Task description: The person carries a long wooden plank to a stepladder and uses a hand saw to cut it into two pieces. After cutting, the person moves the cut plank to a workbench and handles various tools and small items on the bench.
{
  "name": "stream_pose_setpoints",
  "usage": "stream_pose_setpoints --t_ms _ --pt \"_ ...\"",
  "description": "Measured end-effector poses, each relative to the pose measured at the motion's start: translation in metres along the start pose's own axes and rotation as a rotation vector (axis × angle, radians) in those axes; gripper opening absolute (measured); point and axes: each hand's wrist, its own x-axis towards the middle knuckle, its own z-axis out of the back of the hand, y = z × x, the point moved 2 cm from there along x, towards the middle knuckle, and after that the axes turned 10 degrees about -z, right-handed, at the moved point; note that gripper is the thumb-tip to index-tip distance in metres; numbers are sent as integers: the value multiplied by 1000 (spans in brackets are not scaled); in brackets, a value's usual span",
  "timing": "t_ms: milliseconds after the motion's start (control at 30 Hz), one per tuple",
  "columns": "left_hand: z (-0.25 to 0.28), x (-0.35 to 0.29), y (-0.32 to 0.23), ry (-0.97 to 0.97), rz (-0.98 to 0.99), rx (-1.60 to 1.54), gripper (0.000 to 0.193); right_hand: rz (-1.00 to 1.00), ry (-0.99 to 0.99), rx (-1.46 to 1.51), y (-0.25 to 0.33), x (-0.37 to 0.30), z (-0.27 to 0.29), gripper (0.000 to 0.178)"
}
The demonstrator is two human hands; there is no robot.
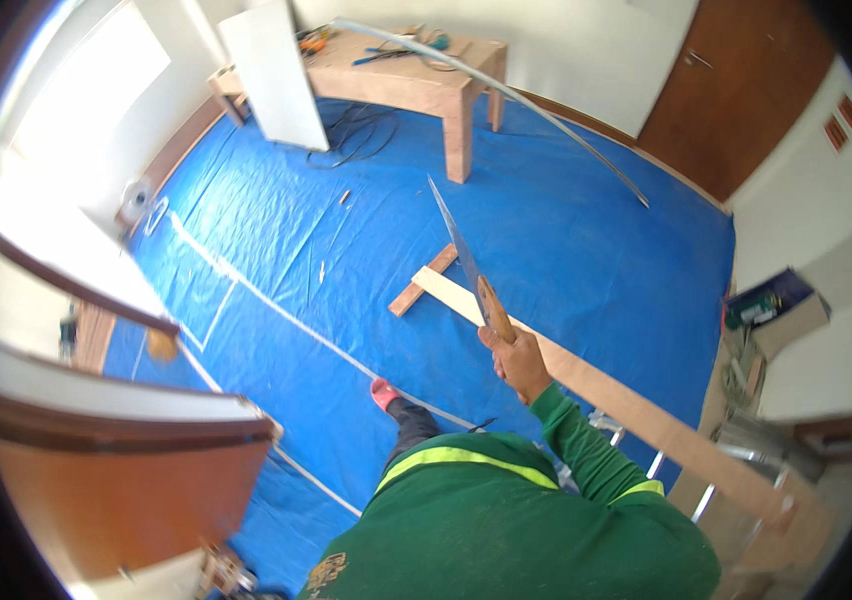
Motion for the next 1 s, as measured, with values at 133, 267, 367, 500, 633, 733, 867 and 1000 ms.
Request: stream_pose_setpoints --t_ms 133,267,367,500,633,733,867,1000 --pt "116 96 -19 141 -78 73 44 -13 -124 68 49 0 -51 42" --pt "245 195 -32 70 -59 -213 41 32 -212 126 63 30 -85 40" --pt "319 248 -37 -387 25 -911 51 1 -212 116 75 32 -113 39" --pt "384 303 -73 -528 3 -1027 64 -62 -218 -5 76 46 -136 40" --pt "385 327 -93 -409 17 -954 60 -167 -169 -97 78 74 -158 40" --pt "350 307 -92 -270 72 -883 59 -210 -96 -215 75 113 -173 37" --pt "335 284 -102 -58 197 -768 53 157 37 -580 68 184 -179 22" --pt "364 290 -108 107 326 -614 47 190 4 -563 105 216 -194 34"
